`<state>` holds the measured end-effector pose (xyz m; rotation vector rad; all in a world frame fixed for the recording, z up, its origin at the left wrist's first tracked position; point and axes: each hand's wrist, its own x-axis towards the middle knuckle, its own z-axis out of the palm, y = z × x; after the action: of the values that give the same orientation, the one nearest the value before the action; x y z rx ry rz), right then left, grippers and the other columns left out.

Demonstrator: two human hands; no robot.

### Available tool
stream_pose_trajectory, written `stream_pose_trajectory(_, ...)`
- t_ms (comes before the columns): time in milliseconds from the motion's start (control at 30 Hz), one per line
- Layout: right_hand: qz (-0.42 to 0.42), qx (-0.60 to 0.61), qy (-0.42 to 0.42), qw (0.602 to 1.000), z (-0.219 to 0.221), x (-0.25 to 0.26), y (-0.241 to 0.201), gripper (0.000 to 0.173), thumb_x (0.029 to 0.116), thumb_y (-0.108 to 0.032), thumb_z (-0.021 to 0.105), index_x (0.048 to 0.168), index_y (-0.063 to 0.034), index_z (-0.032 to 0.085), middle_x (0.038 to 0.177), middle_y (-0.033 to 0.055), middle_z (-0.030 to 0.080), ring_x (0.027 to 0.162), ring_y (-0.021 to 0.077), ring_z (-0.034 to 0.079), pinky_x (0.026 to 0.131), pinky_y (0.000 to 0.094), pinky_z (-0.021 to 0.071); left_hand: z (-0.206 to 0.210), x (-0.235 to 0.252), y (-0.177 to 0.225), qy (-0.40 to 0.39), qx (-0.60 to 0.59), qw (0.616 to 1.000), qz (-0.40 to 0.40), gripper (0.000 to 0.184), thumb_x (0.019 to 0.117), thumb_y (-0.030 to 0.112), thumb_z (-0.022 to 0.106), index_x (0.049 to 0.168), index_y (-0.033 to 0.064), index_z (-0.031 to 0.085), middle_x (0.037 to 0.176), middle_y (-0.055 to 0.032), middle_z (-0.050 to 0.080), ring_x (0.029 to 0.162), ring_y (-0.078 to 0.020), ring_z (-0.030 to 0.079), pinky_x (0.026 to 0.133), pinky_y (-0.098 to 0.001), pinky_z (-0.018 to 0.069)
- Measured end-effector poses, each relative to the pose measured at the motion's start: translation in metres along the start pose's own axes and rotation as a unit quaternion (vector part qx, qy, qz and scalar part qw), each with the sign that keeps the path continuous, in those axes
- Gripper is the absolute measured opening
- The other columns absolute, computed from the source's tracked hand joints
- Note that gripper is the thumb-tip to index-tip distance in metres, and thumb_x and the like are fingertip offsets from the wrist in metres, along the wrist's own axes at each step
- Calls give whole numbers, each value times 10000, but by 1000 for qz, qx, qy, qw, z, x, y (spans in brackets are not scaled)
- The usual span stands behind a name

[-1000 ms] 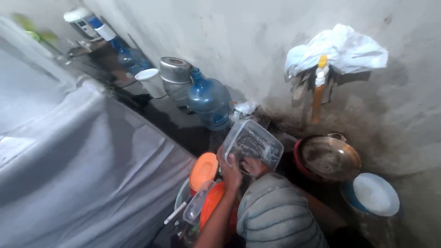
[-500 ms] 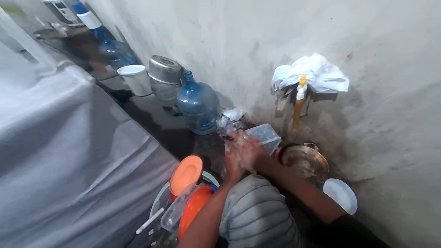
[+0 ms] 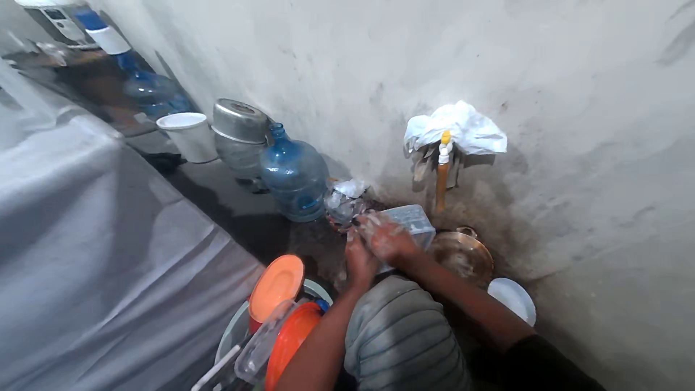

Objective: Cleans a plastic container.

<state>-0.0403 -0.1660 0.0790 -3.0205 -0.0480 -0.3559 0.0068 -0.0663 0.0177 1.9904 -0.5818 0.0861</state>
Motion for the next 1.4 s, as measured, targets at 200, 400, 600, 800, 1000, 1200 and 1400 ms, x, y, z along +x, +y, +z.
stream_pose_trajectory(200, 16, -48, 95, 994, -18, -15, 34, 396, 1003, -35, 544, 1380, -102, 646, 1422, 136, 622, 1295, 326, 611, 1052, 502, 514, -21, 5, -10, 0, -20, 999, 32, 609, 912, -47, 579, 1510, -2, 472, 1449, -223, 569, 1275, -344, 611, 1079, -498, 486)
stream_pose_trajectory(400, 63, 72, 323, 942, -11, -35, 64, 459, 793, 37, 737, 1232, -98, 743, 1317, 170, 683, 1095, 345, 717, 894, 512, 601, -24, 6, -6, 15, -82, 996, 23, 591, 945, -33, 489, 1525, 81, 484, 1377, -161, 643, 1215, -262, 657, 1044, -474, 513)
stream_pose_trajectory(600, 263, 103, 288, 915, -7, -47, 57, 512, 887, -77, 719, 1387, -29, 620, 1334, 238, 646, 1071, 450, 690, 877, 648, 545, -49, 18, 5, 56, -281, 955, -74, 527, 1035, -8, 477, 1538, 147, 477, 1499, -74, 553, 1196, -157, 655, 965, -371, 574)
stream_pose_trajectory(800, 325, 214, 229, 893, 11, -54, 69, 588, 887, -55, 701, 1457, -59, 552, 1396, 220, 609, 1207, 418, 634, 1007, 611, 503, -70, 36, -14, 79, -420, 900, -85, 492, 1069, 35, 457, 1549, 140, 443, 1361, -132, 635, 1029, -276, 726, 765, -479, 648)
stream_pose_trajectory(1000, 354, 431, 484, 674, 27, -34, 41, 414, 944, -191, 722, 1296, 3, 620, 1174, 118, 704, 1105, 136, 675, 991, 353, 558, -60, 37, -15, 104, -478, 867, -99, 475, 1080, 30, 398, 1551, 90, 410, 1431, -149, 585, 1064, -346, 718, 760, -539, 646)
stream_pose_trajectory(1200, 420, 480, 491, 593, 33, -21, 24, 358, 1005, -340, 653, 1183, -32, 694, 1021, 100, 740, 946, 165, 722, 869, 402, 607, -48, 37, -8, 144, -513, 830, -167, 401, 1086, 68, 442, 1486, 66, 468, 1385, -153, 616, 952, -342, 743, 710, -537, 646)
stream_pose_trajectory(1400, 458, 556, 345, 602, 29, -27, 31, 511, 962, -498, 678, 1210, -51, 669, 1041, 107, 726, 945, 189, 709, 859, 427, 596, -43, 33, -13, 155, -516, 823, -179, 404, 1088, 80, 442, 1492, 72, 444, 1404, -151, 591, 967, -338, 736, 734, -526, 645)
